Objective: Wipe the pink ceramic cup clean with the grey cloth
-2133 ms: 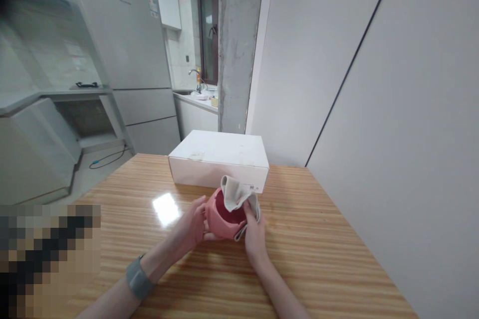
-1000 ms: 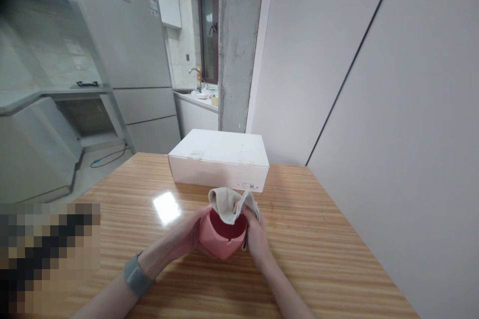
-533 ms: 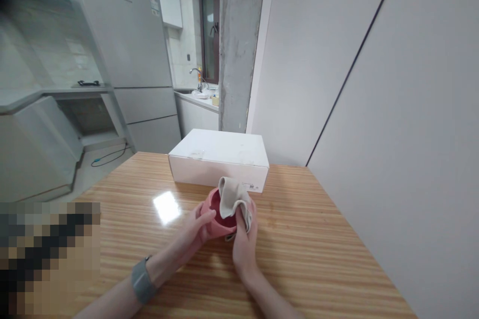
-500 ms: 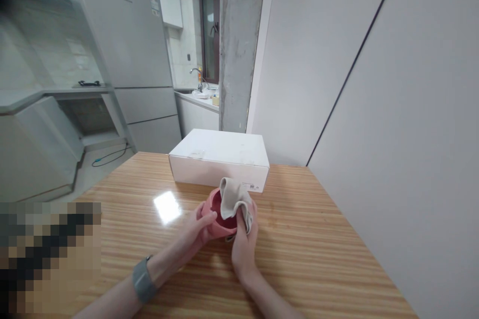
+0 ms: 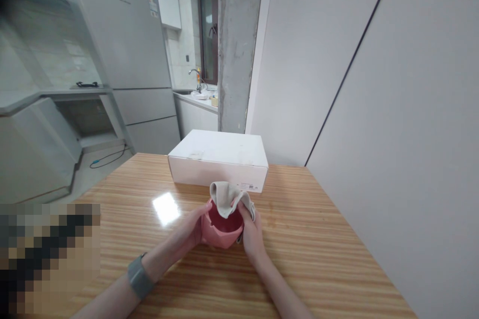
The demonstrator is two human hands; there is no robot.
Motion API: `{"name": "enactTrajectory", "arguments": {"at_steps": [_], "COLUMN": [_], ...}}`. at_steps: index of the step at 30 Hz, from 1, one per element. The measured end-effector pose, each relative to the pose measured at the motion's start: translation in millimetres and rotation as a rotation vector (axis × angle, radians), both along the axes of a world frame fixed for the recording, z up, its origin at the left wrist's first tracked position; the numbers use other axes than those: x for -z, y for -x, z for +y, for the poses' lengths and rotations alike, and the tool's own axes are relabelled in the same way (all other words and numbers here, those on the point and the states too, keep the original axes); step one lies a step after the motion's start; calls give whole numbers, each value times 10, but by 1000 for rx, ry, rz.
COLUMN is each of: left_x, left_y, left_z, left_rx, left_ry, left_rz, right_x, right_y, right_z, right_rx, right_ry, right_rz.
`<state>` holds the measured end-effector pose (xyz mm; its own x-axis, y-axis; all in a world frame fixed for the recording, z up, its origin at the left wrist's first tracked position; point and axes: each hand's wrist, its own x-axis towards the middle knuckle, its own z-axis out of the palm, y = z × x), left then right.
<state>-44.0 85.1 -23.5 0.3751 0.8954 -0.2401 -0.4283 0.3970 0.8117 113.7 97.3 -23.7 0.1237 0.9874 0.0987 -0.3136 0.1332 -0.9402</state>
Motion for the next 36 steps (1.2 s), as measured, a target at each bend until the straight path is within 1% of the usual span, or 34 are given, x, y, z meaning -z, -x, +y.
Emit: {"name": "enactTrajectory", "arguments": {"at_steps": [3,7,10,12,14,15,18,20,23,25,27,32,36], "left_x": [-24,-111,-144,-145,-144,-145,-145,-126,-69,-34,-16,-37,-67], "left_y": [-26,-109,-163,-165,-136,-115,-49,-21,-8,-9,-13,-49,-123], "left_z": [12,-35,-81,-90,-79,-69,-41,-31,-22,-14,-6,-12,-44], "left_rx": [-80,-165,-179,-166,-146,-126,-72,-67,-17,36,37,-79,-189], "left_ry": [-9,-100,-161,-171,-141,-115,-62,-58,-11,10,5,-20,-71], "left_rz": [-41,-184,-268,-267,-218,-195,-155,-119,-45,-19,1,20,-36], "right_x": [12,107,193,198,148,108,-16,-73,-113,-119,-109,-18,74], "right_y": [54,222,322,322,265,222,80,5,-62,-82,-89,-32,115], "right_z": [-24,-136,-197,-190,-147,-117,-23,24,68,89,109,108,-23], "right_rx": [58,183,276,295,261,218,31,-55,-103,-110,-95,-5,134], "right_ry": [-29,-75,-104,-89,-63,-53,-37,-6,8,6,12,-18,-74], "right_rz": [-12,-28,-42,-26,-4,1,-24,-39,-47,-53,-43,28,24]}}
